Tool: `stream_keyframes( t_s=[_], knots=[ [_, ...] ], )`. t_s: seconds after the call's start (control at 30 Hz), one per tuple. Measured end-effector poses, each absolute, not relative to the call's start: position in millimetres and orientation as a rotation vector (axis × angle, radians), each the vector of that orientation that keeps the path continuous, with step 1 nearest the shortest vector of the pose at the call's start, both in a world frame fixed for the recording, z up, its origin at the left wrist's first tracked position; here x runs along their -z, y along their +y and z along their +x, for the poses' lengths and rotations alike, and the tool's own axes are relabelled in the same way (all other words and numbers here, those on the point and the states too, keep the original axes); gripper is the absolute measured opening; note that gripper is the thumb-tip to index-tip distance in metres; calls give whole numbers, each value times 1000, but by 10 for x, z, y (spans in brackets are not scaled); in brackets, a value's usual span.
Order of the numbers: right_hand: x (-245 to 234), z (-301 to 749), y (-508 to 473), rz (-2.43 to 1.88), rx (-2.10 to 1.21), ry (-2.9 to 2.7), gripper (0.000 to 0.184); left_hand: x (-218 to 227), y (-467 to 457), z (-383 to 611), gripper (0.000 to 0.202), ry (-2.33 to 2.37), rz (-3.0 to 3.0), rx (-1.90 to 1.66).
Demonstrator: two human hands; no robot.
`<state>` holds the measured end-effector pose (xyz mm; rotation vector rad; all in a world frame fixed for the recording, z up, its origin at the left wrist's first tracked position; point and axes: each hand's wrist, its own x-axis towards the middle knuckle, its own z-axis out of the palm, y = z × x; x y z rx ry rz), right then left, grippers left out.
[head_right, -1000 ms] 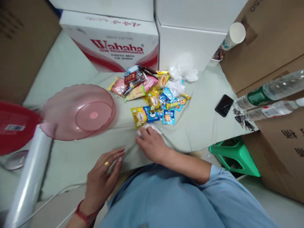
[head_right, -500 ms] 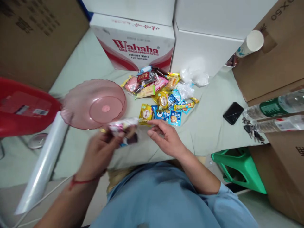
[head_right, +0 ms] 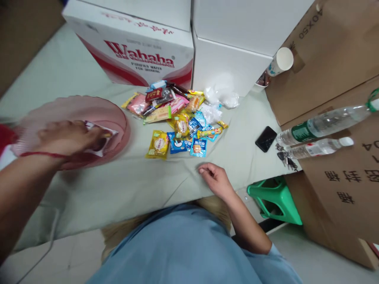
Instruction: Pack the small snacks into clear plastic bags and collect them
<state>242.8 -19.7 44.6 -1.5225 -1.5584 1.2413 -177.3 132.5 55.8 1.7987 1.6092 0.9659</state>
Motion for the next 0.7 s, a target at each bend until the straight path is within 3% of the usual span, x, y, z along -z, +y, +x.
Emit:
stream_keyframes(
  t_s=[0.13, 0.27, 0.37, 0.53, 0.7],
  knots=[
    [-478, 2701, 77, -1575, -1125, -1501, 31, -835, 1104, -1636, 60, 2153, 1938, -958],
    [-457, 2919, 816, -1695, -704, -1395, 33, -1120, 637, -1279, 52, 1891, 2144, -1083],
    [-422, 2946, 1469, -1767, -401, -1287, 32, -1004, 255, -980, 35, 1778, 2197, -1194],
    [-479, 2730, 1838, -1800, -549, -1304, 28, -502, -200, -794, 14, 1644, 2220, -1183],
    [-608, 2408, 1034, -1437, -686, -1249, 29, -403, -327, -588, 15, 1537, 1901, -1217]
  ],
)
